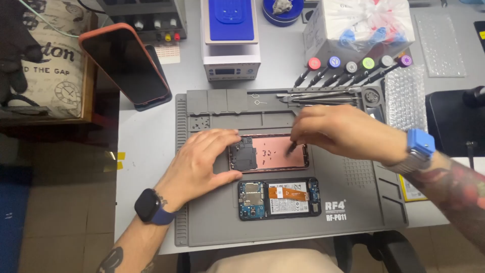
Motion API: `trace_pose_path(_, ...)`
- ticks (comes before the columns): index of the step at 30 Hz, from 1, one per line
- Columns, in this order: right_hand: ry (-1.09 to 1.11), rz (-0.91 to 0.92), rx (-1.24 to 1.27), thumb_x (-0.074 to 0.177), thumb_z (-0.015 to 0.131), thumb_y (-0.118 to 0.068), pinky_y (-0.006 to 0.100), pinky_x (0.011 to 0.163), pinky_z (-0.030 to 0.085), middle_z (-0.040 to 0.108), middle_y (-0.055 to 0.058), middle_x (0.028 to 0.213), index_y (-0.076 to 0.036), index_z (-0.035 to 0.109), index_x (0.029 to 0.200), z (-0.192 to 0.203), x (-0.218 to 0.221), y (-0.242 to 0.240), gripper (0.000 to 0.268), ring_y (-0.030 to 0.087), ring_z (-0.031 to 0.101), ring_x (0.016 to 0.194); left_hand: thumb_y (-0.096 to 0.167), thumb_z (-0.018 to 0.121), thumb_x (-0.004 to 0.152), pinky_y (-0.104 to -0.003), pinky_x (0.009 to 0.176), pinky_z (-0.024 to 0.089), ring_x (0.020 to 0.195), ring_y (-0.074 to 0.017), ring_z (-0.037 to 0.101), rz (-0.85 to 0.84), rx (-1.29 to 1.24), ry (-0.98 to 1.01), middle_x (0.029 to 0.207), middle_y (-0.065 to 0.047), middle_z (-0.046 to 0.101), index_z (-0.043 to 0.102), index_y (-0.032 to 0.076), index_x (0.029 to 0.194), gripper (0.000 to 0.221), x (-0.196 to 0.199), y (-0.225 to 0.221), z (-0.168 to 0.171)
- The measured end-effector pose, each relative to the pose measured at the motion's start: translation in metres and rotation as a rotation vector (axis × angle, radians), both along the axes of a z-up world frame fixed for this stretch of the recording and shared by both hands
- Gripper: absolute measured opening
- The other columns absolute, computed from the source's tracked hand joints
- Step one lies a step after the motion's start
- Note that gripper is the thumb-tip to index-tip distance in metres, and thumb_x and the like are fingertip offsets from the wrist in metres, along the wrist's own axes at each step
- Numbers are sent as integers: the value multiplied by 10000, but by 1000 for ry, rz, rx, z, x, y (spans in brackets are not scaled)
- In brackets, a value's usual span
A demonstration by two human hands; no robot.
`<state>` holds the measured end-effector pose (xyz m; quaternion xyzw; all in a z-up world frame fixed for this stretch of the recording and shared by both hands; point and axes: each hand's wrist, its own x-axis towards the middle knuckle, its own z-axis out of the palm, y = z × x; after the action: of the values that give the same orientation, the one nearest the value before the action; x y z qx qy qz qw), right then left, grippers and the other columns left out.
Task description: The person cleans a small black electronic component with a brush and a cotton swab. They then place the component onto the internal circuit board of a disassembled smartphone and secure it using a screwdriver.
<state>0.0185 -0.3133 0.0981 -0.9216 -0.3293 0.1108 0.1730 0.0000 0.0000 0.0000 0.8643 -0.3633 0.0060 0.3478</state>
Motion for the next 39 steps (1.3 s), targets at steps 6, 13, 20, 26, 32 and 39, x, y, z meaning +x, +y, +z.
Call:
trace_pose_path(6,325,-314,461,843,805,-212,251,507,551,824,22,675,-157,827,967,-48,-11,0,138,94,674,581,363,837,841,-457,974,518,1127,-323,689,0,-275,36,1187,-105,733,660,116,1301,551,-4,-20,19)
trace_pose_path(13,361,-298,596,849,792,-173,322,524,582,818,102,727,-107,831,940,-63,-21,33,118,181,720,575,243,862,830,-360,778,583,863,-259,757,-7,-464,274,987,-78,800,752,138,1194,394,3,-26,9)
trace_pose_path(20,65,-255,600,768,866,-188,312,503,561,788,84,829,-105,782,1064,-76,-34,32,319,198,681,541,199,879,804,-277,649,537,741,-158,674,51,-521,341,907,-65,794,789,145,1124,337,6,-22,1)
trace_pose_path(26,-92,-228,599,785,835,-127,270,474,545,784,28,887,-119,775,1052,-87,-38,27,274,162,664,527,195,882,806,-269,673,540,781,-150,690,60,-526,349,963,-61,805,791,162,1136,345,8,-20,-4)
trace_pose_path(32,-50,-233,619,799,829,-153,245,481,491,722,15,801,-106,754,1040,-88,-41,24,257,118,581,522,181,869,827,-268,698,541,778,-155,698,43,-464,247,934,-62,797,785,121,1105,297,8,-16,2)
trace_pose_path(39,96,-264,690,811,820,-162,193,526,456,672,-9,738,-101,767,1034,-88,-37,19,237,58,553,557,219,886,801,-234,637,492,718,-119,639,60,-416,207,854,-46,758,789,97,1037,283,5,-19,5)
